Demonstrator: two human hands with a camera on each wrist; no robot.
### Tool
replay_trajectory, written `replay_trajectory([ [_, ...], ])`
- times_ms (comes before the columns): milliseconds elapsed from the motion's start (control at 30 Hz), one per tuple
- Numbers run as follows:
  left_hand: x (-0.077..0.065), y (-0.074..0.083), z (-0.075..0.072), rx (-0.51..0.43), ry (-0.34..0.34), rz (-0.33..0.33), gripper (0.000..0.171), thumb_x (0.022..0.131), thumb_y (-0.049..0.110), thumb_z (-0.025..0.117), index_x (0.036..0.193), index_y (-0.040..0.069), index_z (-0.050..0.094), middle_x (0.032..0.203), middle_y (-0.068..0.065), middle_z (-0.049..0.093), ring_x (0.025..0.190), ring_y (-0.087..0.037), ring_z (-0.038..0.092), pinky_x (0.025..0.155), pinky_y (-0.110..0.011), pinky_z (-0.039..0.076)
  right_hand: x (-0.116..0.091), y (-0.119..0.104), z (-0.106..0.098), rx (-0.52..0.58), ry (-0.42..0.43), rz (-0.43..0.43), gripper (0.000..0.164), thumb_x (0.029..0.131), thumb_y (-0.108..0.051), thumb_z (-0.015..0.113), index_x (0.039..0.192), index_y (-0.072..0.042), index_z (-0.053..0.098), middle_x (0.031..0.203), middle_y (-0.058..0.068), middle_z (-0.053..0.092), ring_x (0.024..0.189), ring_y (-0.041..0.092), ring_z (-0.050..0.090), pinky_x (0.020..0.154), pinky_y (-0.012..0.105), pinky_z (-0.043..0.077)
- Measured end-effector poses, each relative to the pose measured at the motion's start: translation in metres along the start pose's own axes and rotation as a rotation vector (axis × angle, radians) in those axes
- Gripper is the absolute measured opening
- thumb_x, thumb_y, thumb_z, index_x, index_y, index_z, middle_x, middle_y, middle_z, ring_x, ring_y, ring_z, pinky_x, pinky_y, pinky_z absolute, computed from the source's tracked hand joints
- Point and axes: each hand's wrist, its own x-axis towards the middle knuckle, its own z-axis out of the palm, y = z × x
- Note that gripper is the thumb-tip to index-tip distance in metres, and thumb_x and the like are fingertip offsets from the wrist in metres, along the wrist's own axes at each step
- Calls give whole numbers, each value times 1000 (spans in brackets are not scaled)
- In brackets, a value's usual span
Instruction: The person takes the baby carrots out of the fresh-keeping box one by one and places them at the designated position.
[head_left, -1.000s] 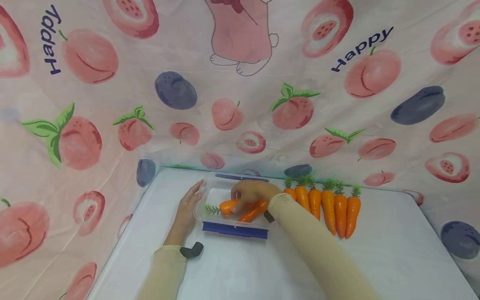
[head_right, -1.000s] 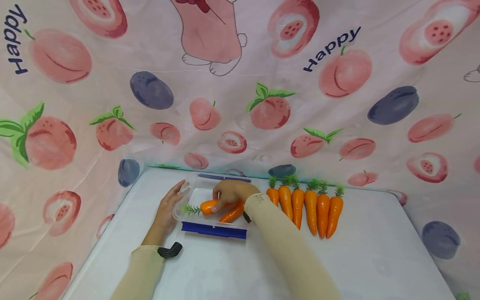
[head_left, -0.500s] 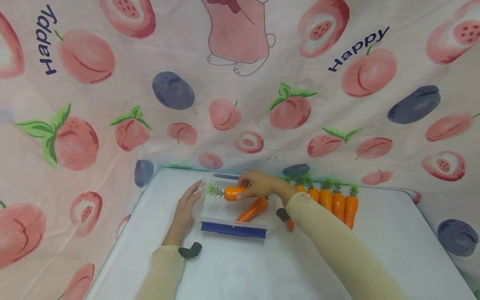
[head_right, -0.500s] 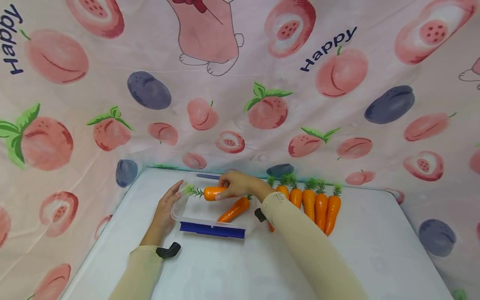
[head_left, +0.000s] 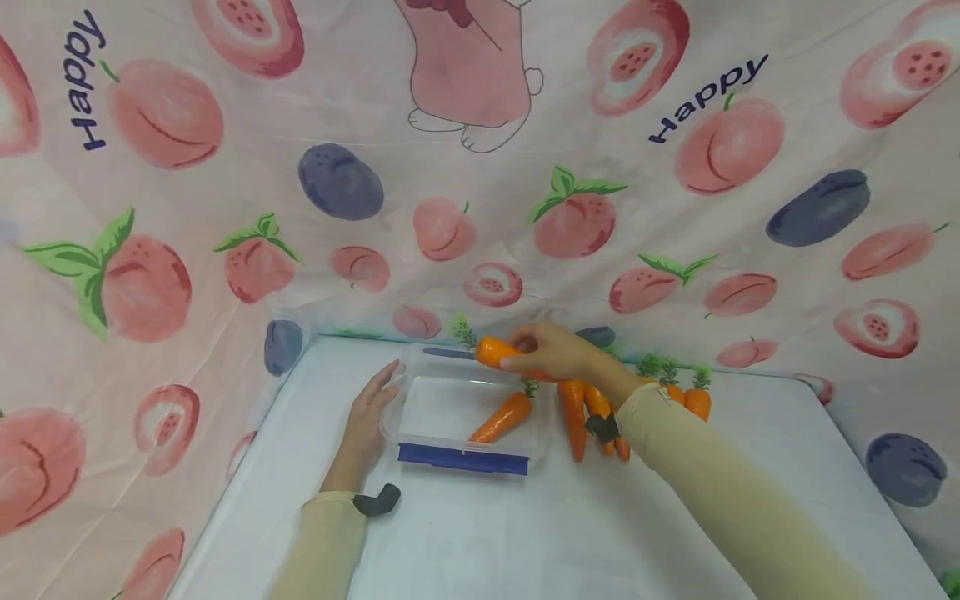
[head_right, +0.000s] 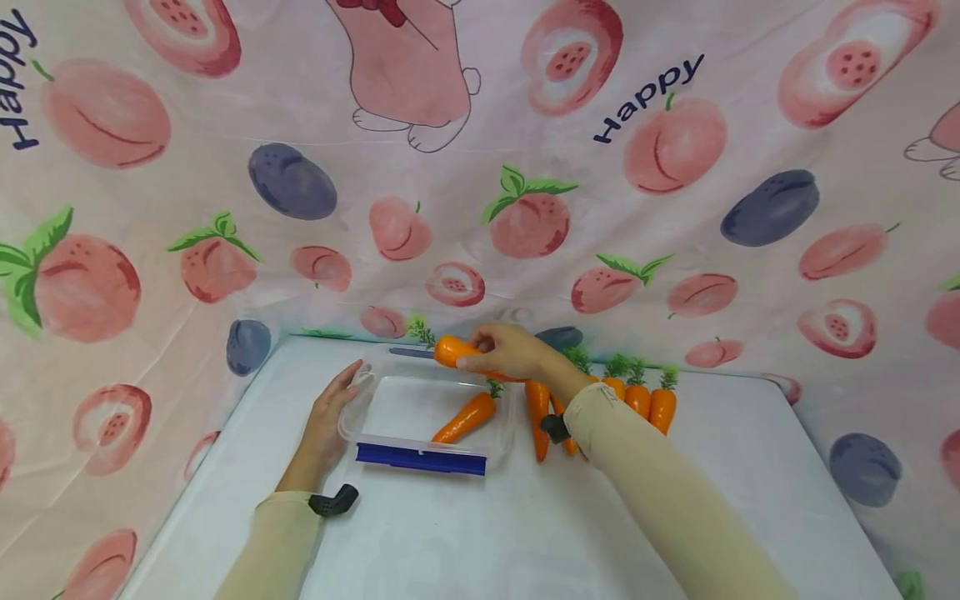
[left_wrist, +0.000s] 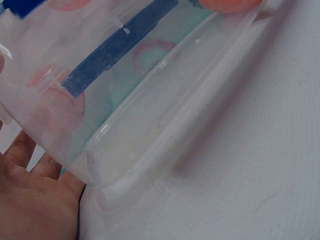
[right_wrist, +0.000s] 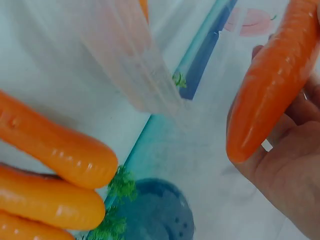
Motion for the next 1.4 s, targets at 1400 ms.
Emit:
replay_trajectory([
  [1400,0,0,0,-33,2,-7,47,106,29,48,154,31,46,164,11,36,158,-16,22,130,-44,19,-125,110,-41,420,300,275,81,99,-59,55,153,-3,36,149,22,45,123,34,49,96,43,52],
])
